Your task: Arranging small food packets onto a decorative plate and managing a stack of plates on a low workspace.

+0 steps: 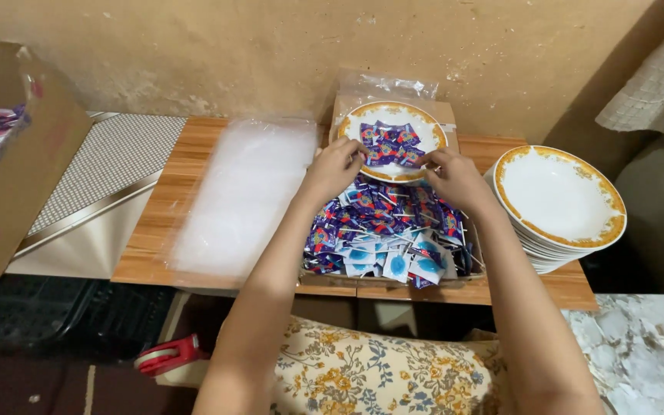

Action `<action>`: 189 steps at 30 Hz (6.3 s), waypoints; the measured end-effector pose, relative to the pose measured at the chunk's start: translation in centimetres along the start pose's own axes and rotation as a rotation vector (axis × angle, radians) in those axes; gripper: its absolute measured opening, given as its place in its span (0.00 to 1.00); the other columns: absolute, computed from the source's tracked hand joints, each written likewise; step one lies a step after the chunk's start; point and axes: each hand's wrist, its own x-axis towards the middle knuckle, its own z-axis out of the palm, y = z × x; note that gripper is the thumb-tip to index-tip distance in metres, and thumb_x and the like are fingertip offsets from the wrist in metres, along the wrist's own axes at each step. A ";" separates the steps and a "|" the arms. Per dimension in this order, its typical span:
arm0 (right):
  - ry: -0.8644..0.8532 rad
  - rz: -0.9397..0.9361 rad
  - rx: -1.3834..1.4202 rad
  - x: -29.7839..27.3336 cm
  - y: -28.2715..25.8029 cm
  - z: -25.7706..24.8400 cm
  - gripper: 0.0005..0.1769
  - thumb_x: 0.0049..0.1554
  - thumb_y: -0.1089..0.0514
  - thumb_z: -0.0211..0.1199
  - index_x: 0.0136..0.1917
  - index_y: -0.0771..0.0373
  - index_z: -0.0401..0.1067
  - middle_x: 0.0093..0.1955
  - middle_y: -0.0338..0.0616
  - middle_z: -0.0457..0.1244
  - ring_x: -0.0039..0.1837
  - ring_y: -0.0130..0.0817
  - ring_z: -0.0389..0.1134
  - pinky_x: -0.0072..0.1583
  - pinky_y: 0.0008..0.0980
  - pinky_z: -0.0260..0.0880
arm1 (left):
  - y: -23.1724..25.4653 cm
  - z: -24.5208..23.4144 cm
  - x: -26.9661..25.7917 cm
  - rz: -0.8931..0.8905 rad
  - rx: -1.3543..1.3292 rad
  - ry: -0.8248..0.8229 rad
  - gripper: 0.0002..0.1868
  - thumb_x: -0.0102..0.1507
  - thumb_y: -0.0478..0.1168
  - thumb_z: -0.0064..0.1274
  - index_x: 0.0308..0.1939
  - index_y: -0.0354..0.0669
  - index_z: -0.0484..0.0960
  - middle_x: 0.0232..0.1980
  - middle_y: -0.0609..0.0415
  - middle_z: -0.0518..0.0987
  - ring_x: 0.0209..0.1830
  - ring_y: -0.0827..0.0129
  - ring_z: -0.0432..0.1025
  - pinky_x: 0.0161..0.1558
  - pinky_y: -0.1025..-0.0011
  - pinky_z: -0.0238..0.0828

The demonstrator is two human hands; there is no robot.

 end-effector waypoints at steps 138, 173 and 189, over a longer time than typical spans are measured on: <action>0.487 -0.043 0.221 1.2 1.8 7.9 0.12 0.58 0.62 0.67 0.50 0.45 0.83 0.52 0.39 0.66 0.56 0.44 0.70 0.59 0.42 0.71 | -0.1 8.2 1.0 0.349 0.499 0.402 0.12 0.63 0.38 0.53 0.48 0.54 0.87 0.43 0.55 0.72 0.46 0.62 0.64 0.51 0.50 0.55; 0.264 -0.032 0.019 -1.7 1.4 4.0 0.15 0.67 0.50 0.53 0.65 0.46 0.73 0.68 0.45 0.61 0.72 0.49 0.61 0.72 0.66 0.51 | 0.1 2.6 -2.0 0.087 0.229 0.133 0.16 0.73 0.48 0.41 0.61 0.54 0.77 0.60 0.57 0.73 0.67 0.63 0.64 0.64 0.48 0.55; -0.404 0.297 -0.343 -5.2 5.4 1.7 0.28 0.46 0.38 0.71 0.55 0.54 0.80 0.53 0.50 0.73 0.62 0.53 0.73 0.62 0.50 0.72 | -2.3 -0.7 -4.2 -0.162 0.080 -0.065 0.12 0.64 0.37 0.44 0.43 0.44 0.85 0.45 0.45 0.79 0.52 0.42 0.76 0.53 0.51 0.73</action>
